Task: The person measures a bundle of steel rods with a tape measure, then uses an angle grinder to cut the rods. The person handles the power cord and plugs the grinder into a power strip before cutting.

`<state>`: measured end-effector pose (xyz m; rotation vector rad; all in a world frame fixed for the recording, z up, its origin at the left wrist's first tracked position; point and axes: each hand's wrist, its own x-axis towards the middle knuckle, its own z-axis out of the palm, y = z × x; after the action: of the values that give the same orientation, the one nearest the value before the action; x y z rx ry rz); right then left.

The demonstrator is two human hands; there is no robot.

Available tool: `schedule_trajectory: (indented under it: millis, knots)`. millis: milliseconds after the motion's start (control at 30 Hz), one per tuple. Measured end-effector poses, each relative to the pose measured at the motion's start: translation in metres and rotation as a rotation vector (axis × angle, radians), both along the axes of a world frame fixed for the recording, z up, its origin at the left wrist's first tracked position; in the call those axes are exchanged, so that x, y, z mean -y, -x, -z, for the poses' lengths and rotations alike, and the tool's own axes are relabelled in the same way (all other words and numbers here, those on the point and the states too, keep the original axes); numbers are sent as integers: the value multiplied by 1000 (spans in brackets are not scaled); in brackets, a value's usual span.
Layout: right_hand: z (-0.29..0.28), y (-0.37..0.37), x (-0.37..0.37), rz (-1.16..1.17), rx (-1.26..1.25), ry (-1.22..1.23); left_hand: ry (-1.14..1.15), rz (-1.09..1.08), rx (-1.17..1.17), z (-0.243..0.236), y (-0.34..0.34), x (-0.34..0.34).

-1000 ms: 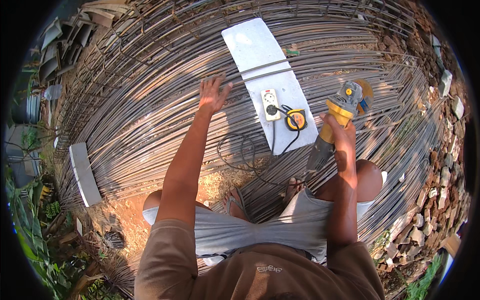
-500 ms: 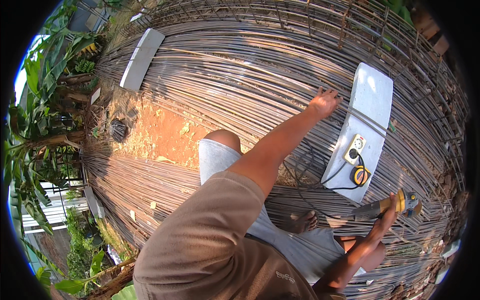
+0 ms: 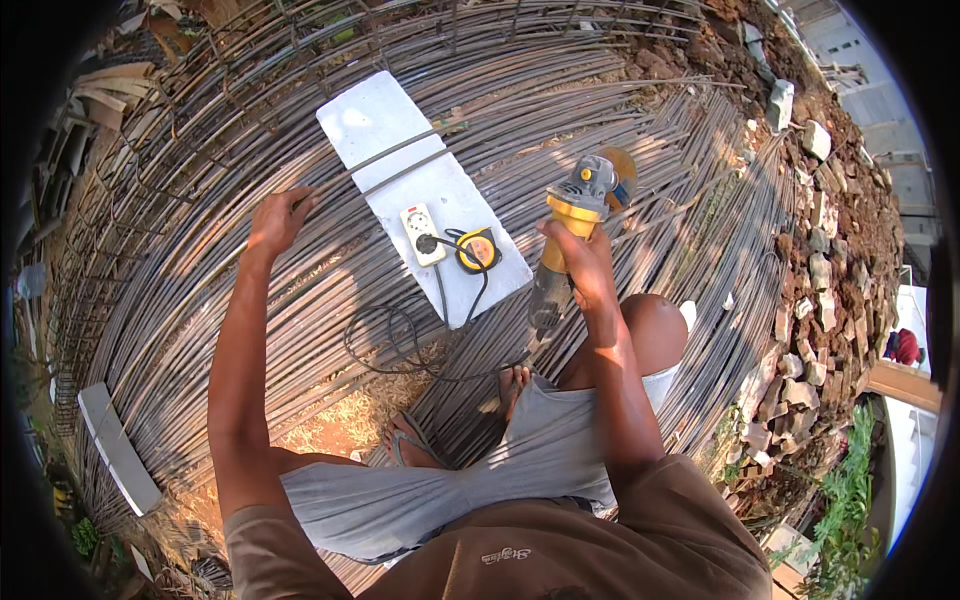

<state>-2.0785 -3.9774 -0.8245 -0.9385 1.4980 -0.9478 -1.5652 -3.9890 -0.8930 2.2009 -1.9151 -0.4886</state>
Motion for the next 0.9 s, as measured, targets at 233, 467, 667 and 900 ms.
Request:
schedule_trajectory:
  millis: [233,467,667,900]
  knots:
    - [14,-14,-1,10,56,22,63,-84,-79,39,-24,3]
    - [21,-17,0,48,46,52,-154,-76,89,100,34,-11]
    - [14,-16,2,-9,24,3,-145,-95,105,95,18,-7]
    - [17,-13,2,66,-37,59,-70,-31,-64,93,33,-60]
